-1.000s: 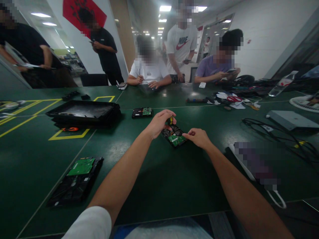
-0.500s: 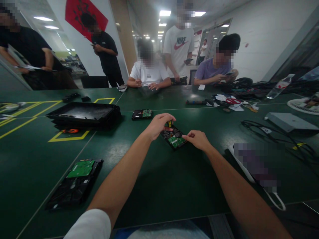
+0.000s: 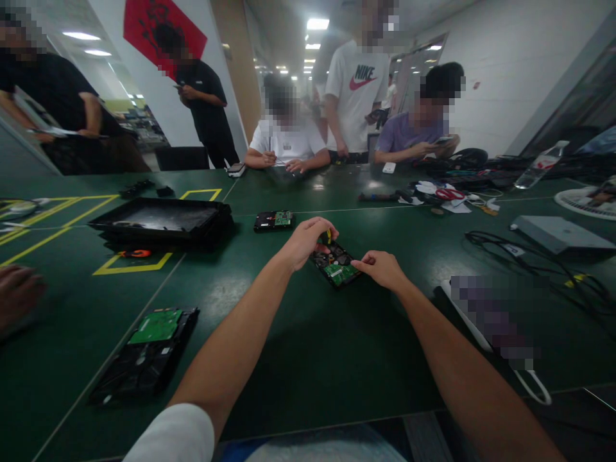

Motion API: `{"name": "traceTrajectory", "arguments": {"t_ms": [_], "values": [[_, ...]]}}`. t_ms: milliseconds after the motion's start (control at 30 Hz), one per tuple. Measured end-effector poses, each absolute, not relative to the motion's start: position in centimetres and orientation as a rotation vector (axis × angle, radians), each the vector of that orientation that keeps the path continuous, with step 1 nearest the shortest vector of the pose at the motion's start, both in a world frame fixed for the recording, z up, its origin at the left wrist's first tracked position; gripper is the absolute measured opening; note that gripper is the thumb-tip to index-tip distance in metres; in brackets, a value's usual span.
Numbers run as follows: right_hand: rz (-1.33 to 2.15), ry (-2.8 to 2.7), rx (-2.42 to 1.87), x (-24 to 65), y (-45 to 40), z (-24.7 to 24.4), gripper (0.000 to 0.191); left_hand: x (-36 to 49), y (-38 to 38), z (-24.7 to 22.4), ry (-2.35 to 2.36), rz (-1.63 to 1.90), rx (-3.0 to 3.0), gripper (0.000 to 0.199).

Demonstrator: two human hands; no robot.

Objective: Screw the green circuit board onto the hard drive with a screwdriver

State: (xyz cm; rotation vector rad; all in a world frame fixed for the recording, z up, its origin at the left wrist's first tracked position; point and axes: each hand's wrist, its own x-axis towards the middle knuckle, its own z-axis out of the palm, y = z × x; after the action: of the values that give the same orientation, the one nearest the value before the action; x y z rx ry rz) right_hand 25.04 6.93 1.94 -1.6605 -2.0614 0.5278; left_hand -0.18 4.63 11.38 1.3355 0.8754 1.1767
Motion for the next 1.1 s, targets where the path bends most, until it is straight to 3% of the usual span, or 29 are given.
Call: {"name": "traceTrajectory", "arguments": {"t_ms": [333,1100], "values": [[0.526,-2.066,-1.653,25.03,6.81,2.11,0.041,-0.47,4.69,11.48,0.87,1.099,1.4,0.029],[0.504,-2.077,-1.666,25.16,7.08,1.86,0.042,-0.45,4.61,11.5,0.879,1.12,1.36,0.022]]}}
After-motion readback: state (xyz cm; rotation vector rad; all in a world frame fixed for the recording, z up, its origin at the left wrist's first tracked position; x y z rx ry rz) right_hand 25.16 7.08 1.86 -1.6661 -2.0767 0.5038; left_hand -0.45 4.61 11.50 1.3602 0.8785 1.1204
